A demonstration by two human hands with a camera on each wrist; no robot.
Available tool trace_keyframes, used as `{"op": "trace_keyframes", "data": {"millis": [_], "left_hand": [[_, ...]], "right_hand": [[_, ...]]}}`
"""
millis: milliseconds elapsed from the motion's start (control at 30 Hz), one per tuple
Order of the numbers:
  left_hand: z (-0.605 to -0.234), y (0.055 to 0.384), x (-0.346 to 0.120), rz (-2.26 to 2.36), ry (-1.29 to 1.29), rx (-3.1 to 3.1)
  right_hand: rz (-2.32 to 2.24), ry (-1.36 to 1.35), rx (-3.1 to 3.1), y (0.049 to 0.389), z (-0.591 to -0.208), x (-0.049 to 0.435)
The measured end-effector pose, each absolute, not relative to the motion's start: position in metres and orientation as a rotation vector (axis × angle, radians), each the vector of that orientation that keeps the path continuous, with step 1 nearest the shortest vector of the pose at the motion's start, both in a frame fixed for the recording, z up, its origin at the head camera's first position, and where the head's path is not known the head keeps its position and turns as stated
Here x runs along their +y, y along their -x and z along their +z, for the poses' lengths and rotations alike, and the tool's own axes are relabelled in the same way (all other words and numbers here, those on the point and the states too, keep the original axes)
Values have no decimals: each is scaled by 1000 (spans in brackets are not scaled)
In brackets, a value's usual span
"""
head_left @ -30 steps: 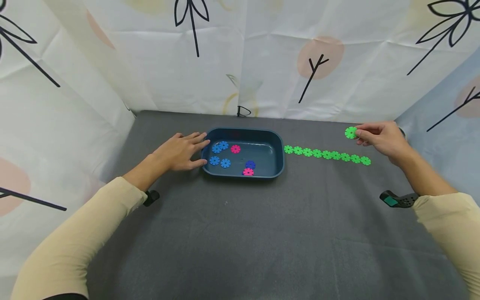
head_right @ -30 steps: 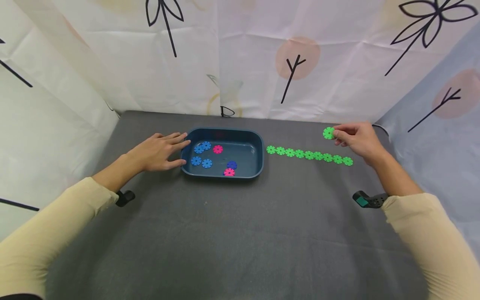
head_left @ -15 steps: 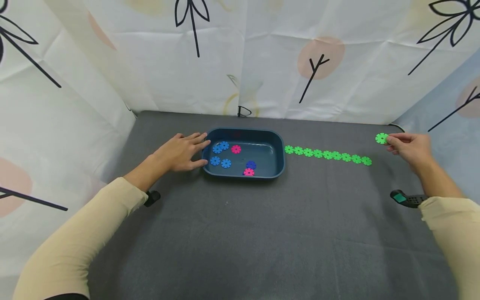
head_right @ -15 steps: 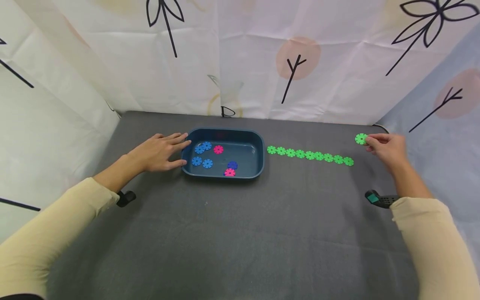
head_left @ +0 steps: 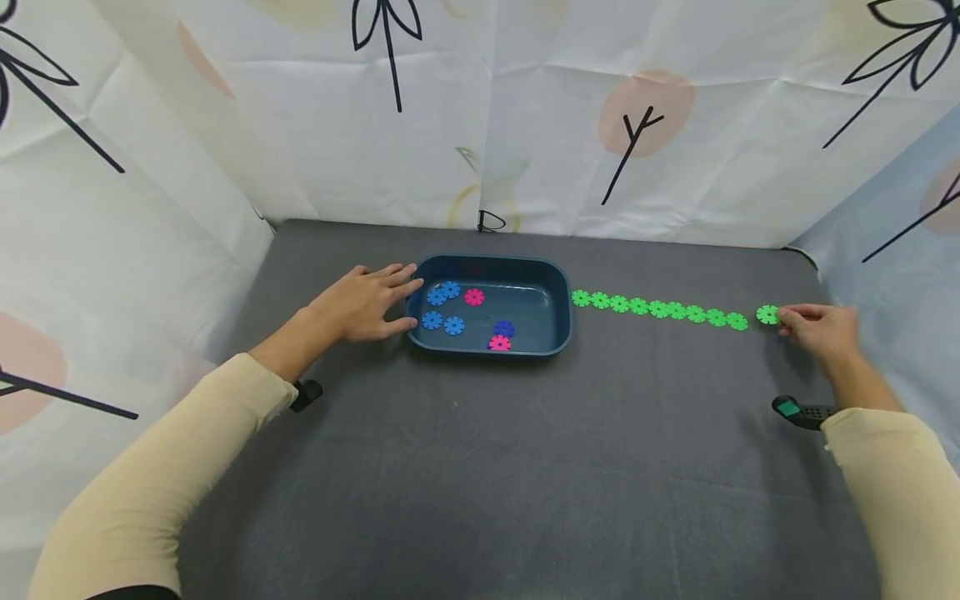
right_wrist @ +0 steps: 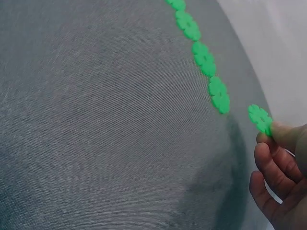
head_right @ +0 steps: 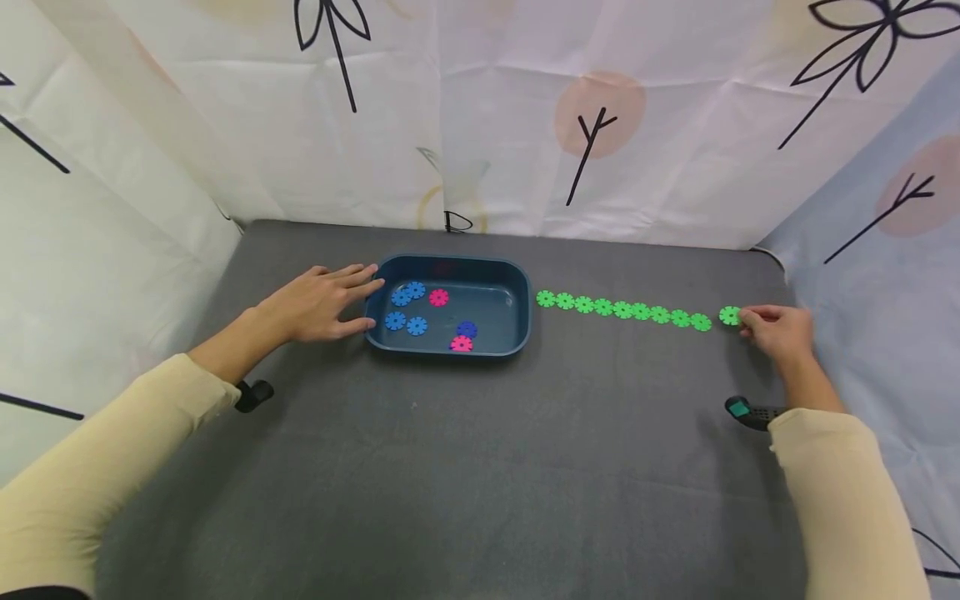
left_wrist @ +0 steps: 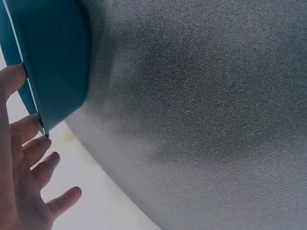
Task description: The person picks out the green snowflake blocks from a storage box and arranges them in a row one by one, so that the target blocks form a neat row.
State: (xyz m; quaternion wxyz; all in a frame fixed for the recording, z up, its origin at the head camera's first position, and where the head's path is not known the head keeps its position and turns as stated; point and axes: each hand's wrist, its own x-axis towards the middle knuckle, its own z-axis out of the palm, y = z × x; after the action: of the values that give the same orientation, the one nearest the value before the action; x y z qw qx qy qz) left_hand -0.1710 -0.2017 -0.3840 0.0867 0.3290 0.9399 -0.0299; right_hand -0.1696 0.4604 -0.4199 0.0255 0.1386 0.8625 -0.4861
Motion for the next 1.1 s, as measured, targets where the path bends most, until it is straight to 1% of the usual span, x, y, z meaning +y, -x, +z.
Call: {"op": "trace_keyframes", "data": {"millis": [367, 833, 933, 1100], "left_hand": [[-384, 169, -203, -93, -999, 2809], [-384, 171, -200, -88, -1018, 2798], [-385, 171, -200, -80, -1016, 2792], [-386, 171, -202, -61, -980, 2785]], "right_hand": [[-1289, -512, 2748, 169, -435, 456], [-968, -555, 2842, 161, -439, 461], [-901, -495, 2919, 162, -435, 459], [-708, -310, 3152, 169, -420, 451]]}}
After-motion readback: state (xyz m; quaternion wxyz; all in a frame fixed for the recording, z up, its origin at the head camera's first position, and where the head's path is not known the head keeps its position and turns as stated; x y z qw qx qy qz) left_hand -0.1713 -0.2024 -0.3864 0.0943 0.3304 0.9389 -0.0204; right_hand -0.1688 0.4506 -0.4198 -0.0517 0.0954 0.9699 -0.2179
